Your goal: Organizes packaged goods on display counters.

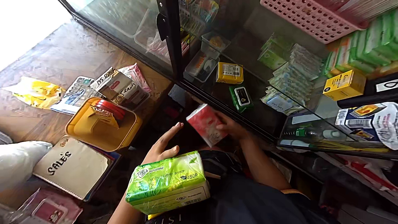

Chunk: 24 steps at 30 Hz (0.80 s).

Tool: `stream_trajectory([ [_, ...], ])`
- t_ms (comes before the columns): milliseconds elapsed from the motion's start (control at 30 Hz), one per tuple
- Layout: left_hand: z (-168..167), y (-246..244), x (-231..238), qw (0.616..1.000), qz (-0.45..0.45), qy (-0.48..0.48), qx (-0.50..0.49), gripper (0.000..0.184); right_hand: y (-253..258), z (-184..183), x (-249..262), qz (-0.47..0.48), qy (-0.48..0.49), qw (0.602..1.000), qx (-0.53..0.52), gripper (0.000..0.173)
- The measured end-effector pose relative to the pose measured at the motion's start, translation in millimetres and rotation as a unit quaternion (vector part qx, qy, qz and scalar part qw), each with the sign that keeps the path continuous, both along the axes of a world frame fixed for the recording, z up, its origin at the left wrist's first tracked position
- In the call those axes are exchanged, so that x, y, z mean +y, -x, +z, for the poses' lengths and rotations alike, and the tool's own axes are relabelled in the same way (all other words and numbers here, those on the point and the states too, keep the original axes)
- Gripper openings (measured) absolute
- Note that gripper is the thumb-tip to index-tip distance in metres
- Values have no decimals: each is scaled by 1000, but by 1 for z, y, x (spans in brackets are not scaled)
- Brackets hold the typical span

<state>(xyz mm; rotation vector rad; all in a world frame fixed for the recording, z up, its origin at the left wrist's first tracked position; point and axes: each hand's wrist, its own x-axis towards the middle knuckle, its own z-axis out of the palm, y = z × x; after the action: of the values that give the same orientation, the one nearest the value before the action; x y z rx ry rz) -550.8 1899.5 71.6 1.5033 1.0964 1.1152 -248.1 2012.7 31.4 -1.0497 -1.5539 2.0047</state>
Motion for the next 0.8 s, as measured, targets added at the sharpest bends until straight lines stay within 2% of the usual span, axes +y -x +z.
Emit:
stream_trajectory([
  [67,-5,2,-2,1000,-9,12,-27,57,-21,0,8,-83,26,996,18,77],
  [133,-8,3,-4,999,-11,-8,-42,50,-35,9,13,-148,16,989,16,67],
  [233,-12,3,-3,996,-9,-77,-43,40,-57,29,28,-216,-78,969,-88,60],
  [333,-13,-3,-1,994,10,-77,-82,38,-83,32,64,-204,-164,940,-217,64],
  [400,-13,-8,2,992,18,-74,-104,37,-85,30,85,-190,-143,942,-236,60],
  [467,-16,-10,8,990,15,-92,-108,37,-69,22,102,-206,-107,950,-209,53],
  [533,-17,-14,13,989,14,-94,-111,37,-47,8,118,-216,-101,943,-233,51],
  [600,-17,-16,17,991,18,-86,-102,38,-31,-2,129,-187,-183,897,-358,56],
  [700,-13,-15,21,996,31,-34,-75,46,-14,12,129,-168,-283,795,-509,57],
  [733,-10,-15,21,996,41,3,-76,50,-13,21,127,-167,-300,784,-517,59],
  [800,-5,-16,18,993,69,69,-73,60,-10,39,118,-156,-343,800,-468,63],
])
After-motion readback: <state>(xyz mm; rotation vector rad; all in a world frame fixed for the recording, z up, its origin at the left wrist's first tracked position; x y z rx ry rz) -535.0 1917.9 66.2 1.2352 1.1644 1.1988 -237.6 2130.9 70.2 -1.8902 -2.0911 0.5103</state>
